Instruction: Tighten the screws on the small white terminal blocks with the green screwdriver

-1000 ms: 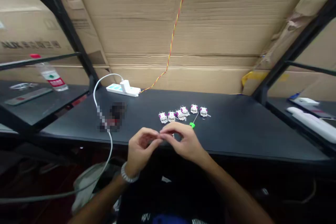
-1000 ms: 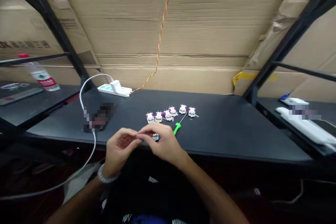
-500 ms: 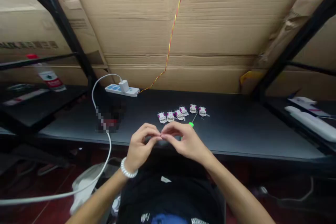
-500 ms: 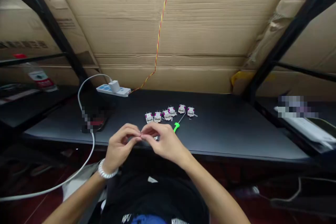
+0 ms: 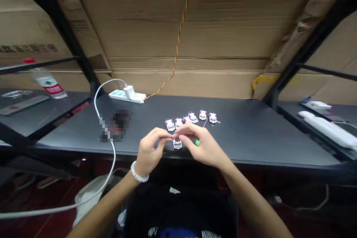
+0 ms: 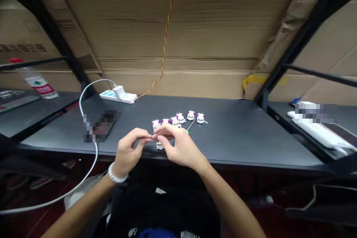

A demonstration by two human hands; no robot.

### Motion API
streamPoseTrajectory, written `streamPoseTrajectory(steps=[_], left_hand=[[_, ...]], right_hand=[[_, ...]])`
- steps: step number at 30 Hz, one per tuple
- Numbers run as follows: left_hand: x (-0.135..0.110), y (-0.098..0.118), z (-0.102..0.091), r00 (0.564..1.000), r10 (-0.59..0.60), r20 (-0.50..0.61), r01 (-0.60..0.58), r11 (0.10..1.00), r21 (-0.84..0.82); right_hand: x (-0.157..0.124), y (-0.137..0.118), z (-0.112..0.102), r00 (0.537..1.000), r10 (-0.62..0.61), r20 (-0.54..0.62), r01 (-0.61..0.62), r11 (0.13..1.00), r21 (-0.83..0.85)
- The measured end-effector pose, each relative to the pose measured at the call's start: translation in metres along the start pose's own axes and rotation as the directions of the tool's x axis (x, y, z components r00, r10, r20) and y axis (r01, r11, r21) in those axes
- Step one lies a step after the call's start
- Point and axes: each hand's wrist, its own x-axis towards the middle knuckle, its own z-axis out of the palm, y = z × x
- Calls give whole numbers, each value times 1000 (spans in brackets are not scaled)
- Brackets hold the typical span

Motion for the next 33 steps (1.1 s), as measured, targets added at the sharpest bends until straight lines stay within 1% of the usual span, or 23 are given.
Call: streamPoseTrajectory(steps=[2, 4, 5, 6, 8, 11, 14, 17, 20, 22, 24, 27, 30, 33], left_hand=[[-1, -2, 2, 997, -72, 21, 72, 997, -17], [-4, -5, 4, 988, -150, 37, 152, 987, -48], [-5, -7, 4, 981, -191, 43, 193, 979, -68], [-6, -8, 4, 972, -229, 46, 232, 969, -88], [-8, -10, 4, 954, -296, 48, 299, 946, -126], [-9, -12, 2, 930, -364, 48, 367, 911, -188], [-9, -14, 1, 914, -403, 56, 404, 882, -244], [-10, -16, 1, 906, -420, 57, 419, 869, -261], [-10, -15, 1, 906, -421, 54, 420, 870, -260], [-9, -15, 0, 906, -420, 50, 417, 869, -265], [-8, -14, -1, 903, -427, 41, 421, 863, -279], [-7, -15, -3, 895, -445, 28, 433, 853, -291], [-6, -16, -3, 890, -456, 23, 443, 851, -283], [-6, -14, -4, 886, -463, 24, 449, 845, -291]], right_hand=[[0, 1, -6, 998, -69, -2, 68, 980, -187], [0, 5, -10, 989, -125, 76, 145, 909, -390], [0, 7, -11, 982, -125, 140, 177, 867, -465], [0, 9, -10, 973, -112, 201, 203, 831, -519], [0, 14, -6, 959, -60, 276, 220, 772, -596], [2, 18, 2, 944, -17, 329, 239, 722, -649], [5, 21, 6, 935, -23, 355, 267, 704, -658], [7, 22, 5, 926, -43, 375, 298, 694, -655], [8, 22, 2, 931, -56, 360, 291, 710, -641], [9, 21, 0, 944, -85, 319, 268, 761, -590], [9, 22, -3, 960, -99, 261, 223, 833, -506], [9, 23, -6, 984, -69, 165, 128, 916, -380], [9, 24, -7, 994, -34, 103, 61, 961, -269], [9, 23, -8, 998, 3, 69, 12, 978, -208]])
